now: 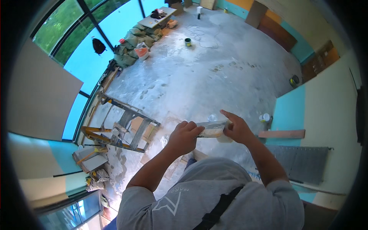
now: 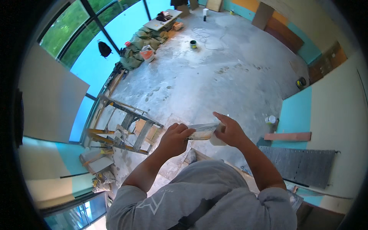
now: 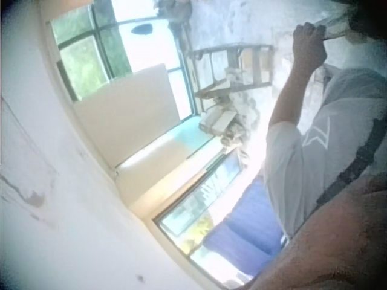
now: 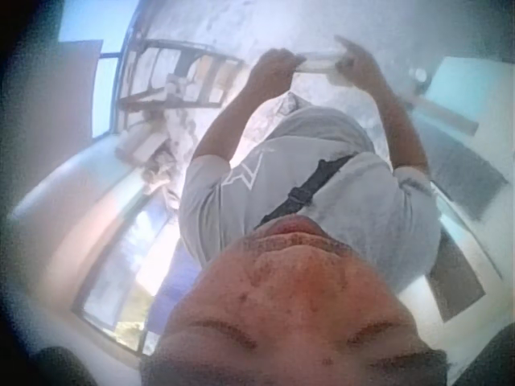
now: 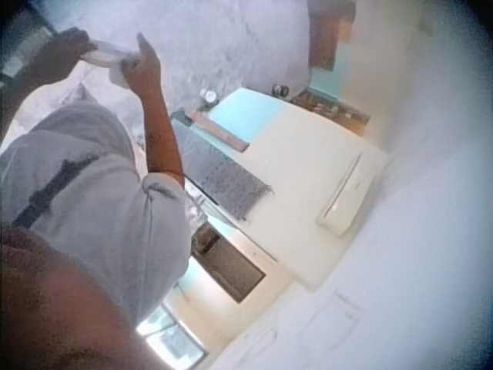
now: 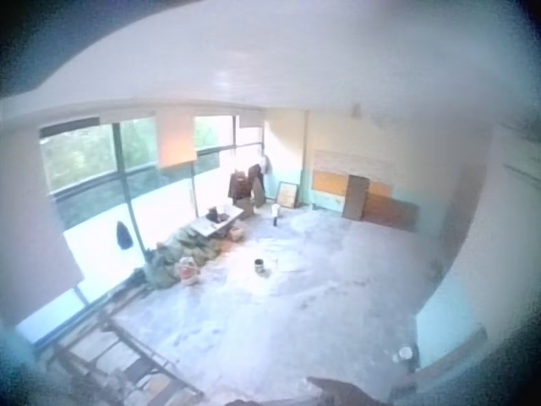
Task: The person applies mesh drywall tape to a ceiling seam and then covers it with compound using a joint knife and hawk.
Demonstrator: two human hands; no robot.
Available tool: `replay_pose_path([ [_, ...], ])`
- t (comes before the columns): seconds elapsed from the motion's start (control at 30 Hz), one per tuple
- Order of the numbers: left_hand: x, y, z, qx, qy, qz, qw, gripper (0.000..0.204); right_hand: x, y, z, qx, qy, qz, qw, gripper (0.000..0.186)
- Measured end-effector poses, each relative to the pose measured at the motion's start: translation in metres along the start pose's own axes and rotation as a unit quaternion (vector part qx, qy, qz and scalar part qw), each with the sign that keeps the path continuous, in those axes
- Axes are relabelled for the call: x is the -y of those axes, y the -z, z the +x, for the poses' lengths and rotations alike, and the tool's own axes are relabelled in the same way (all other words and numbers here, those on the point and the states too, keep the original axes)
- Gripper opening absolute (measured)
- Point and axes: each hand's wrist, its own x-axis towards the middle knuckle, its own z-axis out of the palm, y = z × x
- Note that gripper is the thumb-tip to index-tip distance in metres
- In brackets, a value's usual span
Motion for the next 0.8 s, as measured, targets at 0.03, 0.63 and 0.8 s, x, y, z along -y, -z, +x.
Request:
replay_pose_path([
  [0.03,0.009,-0.002,-0.003,-0.003,0.013,0.015,1.0,0.031,-0.012,-0.002,-0.001,-0.023,0.032,-0.016,0.999,0.068],
  [0.63,0.398,0.168,-0.105,-0.203,0.486,0.471,0.708,0.023,-0.049,-0.039,-0.013,0.061,-0.248,0.21,0.944,0.069],
  [0.8,0.445,0.163,-0.105,-0.194,0.461,0.502,0.705,0.029,-0.049,-0.041,-0.007,0.039,-0.3,0.254,0.919,0.072],
])
